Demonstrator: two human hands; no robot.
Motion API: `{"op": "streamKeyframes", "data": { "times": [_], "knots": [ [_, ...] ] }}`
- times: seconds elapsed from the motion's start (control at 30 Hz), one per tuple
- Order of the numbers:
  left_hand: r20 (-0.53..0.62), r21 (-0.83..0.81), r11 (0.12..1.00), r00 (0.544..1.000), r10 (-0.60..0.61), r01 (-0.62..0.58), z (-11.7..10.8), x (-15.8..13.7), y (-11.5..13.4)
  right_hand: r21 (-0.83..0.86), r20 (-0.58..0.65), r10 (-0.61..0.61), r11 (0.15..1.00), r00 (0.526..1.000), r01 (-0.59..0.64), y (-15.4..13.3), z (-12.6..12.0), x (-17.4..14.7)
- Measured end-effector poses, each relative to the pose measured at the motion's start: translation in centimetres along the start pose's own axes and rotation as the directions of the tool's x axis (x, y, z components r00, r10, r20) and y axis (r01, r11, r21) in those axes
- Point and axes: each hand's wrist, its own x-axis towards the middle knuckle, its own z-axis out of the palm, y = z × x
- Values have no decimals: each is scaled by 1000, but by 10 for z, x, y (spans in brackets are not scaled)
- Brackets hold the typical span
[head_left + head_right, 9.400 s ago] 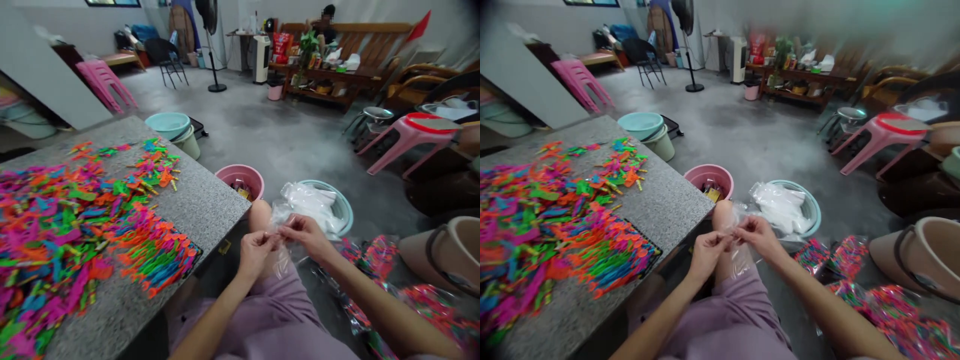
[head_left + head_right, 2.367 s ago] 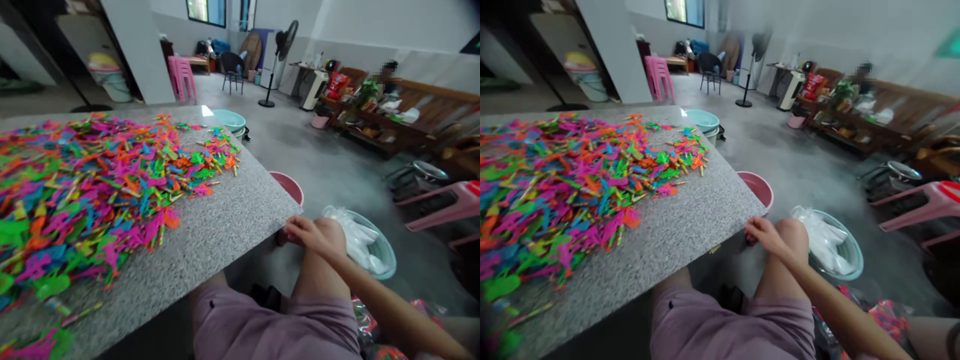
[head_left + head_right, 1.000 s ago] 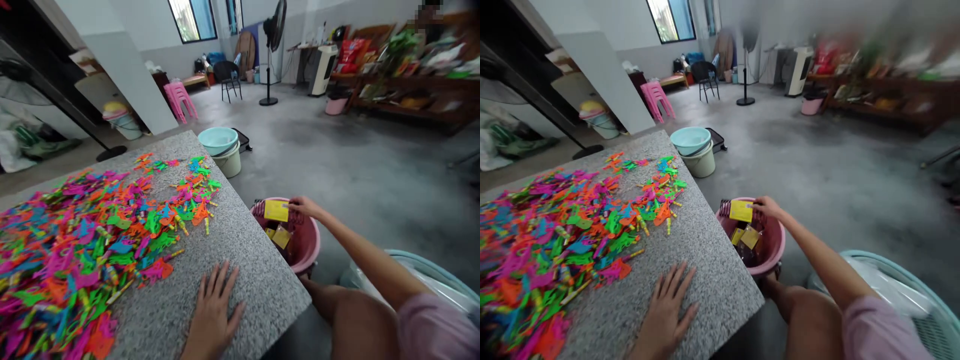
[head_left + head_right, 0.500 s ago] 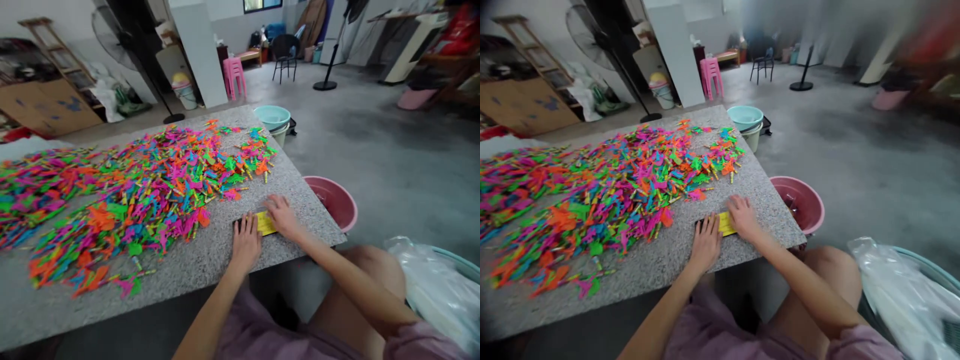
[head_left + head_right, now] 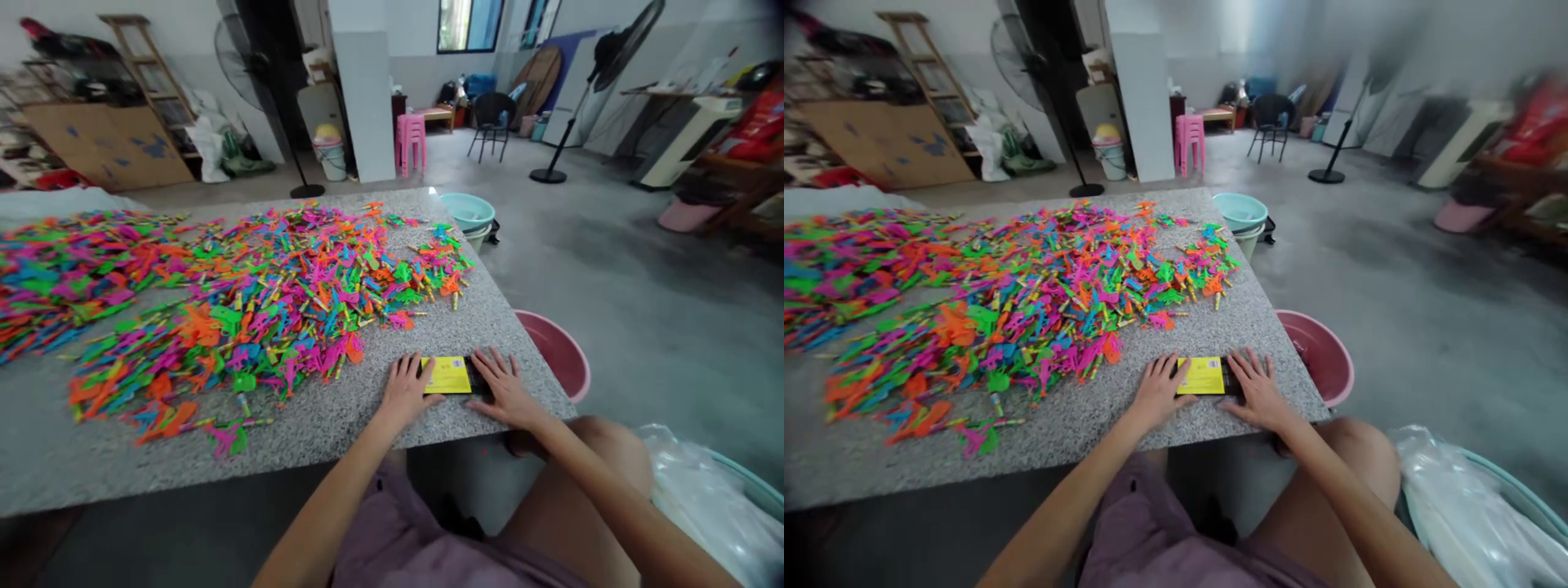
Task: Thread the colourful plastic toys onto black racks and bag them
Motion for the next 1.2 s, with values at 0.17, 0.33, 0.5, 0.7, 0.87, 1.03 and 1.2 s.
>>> {"op": "streamKeyframes", "data": {
  "times": [0.17, 0.33, 0.5, 0.7, 0.87, 1.03, 1.2],
  "knots": [
    [78, -71, 997, 996, -32, 37, -31, -12, -23, 341, 137, -49, 940, 989, -1, -9, -32, 22],
    [-19, -13, 980, 980, -200, 200, -28, -29, -29, 203, 60, 52, 977, 997, -63, -21, -18, 67],
    [-127, 4, 992, 984, -127, 129, 8, -53, -3, -33, 20, -178, 983, 984, 179, -42, 22, 77],
    [-231, 21, 996, 970, -80, 87, 20, -62, 1, -121, -38, -36, 992, 999, 31, -81, 24, 174],
    [-269, 40, 999, 963, 11, 0, 23, -89, 4, -155, 12, 116, 981, 993, -113, -78, 17, 212],
    [-243, 10, 1000, 970, -9, 12, 43, -102, 23, -73, 18, 215, 974, 976, -213, -63, 11, 149],
    [-226, -17, 994, 968, -106, 105, 58, -91, 45, 549, 193, 240, 777, 951, -307, -99, 27, 75]
  ]
}}
